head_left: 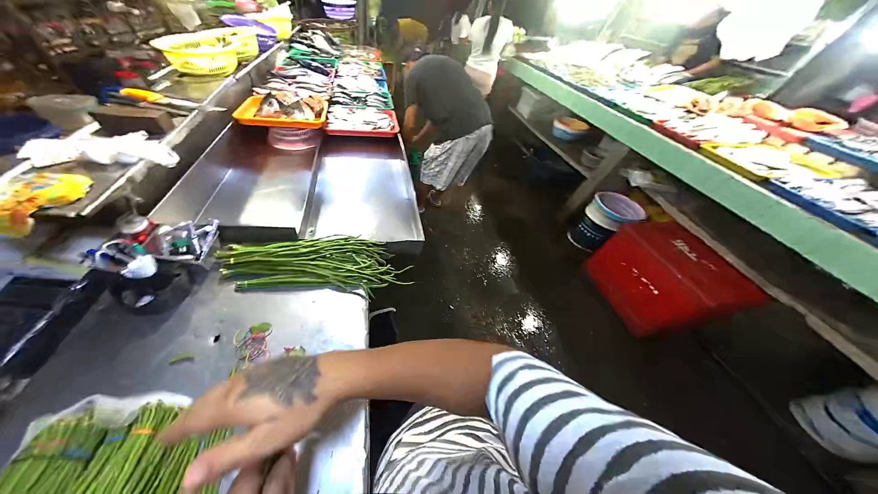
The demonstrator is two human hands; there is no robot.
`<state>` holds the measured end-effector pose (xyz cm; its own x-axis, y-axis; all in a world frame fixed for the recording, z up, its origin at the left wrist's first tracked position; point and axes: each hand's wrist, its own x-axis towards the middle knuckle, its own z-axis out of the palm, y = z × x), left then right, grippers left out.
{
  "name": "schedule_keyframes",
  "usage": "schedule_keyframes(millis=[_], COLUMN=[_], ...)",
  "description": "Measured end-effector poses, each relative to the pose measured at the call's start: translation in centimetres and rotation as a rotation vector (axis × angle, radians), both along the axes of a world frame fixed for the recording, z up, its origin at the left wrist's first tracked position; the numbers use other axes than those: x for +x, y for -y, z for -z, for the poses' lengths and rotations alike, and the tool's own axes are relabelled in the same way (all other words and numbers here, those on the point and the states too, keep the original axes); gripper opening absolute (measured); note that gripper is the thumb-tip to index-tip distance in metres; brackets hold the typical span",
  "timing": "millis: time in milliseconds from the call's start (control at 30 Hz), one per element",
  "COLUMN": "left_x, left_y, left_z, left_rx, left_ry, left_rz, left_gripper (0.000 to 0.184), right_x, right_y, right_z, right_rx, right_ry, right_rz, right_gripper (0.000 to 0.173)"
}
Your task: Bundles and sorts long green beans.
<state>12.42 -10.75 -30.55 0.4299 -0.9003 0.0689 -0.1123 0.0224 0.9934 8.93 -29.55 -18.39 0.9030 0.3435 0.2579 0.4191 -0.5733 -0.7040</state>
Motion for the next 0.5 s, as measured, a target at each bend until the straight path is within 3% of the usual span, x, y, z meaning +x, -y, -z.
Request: schedule_keyframes(millis=[67, 167, 333, 500], left_x=[-0.4, -0.6, 0.4, 0.5], left_y=[0.7, 0.7, 0.8, 1.8], left_z=[1.1, 1.2, 1.3, 1.8], left_rx=[-0.015, 0.009, 0.058, -0.027], left_ry=[-0.006, 0.010, -0.189, -0.325], left_rz=[-0.034, -0.032, -0.057, -0.007], left_gripper=[0.023, 0.027, 0.026, 0.022], right_x=[-0.9, -2.4, -1.9, -2.2], right_y=[1.3, 1.7, 6.0, 5.6], right_z=[0.1, 3.1, 3.7, 5.4], right_rx=[-0.029, 0.008, 0.160, 0.354], right_ry=[0.031, -0.074, -0.017, -0.272], right_rz=[0.004, 0.026, 0.341, 0.277], right_gripper=[0.050, 0.045, 0.034, 0.042])
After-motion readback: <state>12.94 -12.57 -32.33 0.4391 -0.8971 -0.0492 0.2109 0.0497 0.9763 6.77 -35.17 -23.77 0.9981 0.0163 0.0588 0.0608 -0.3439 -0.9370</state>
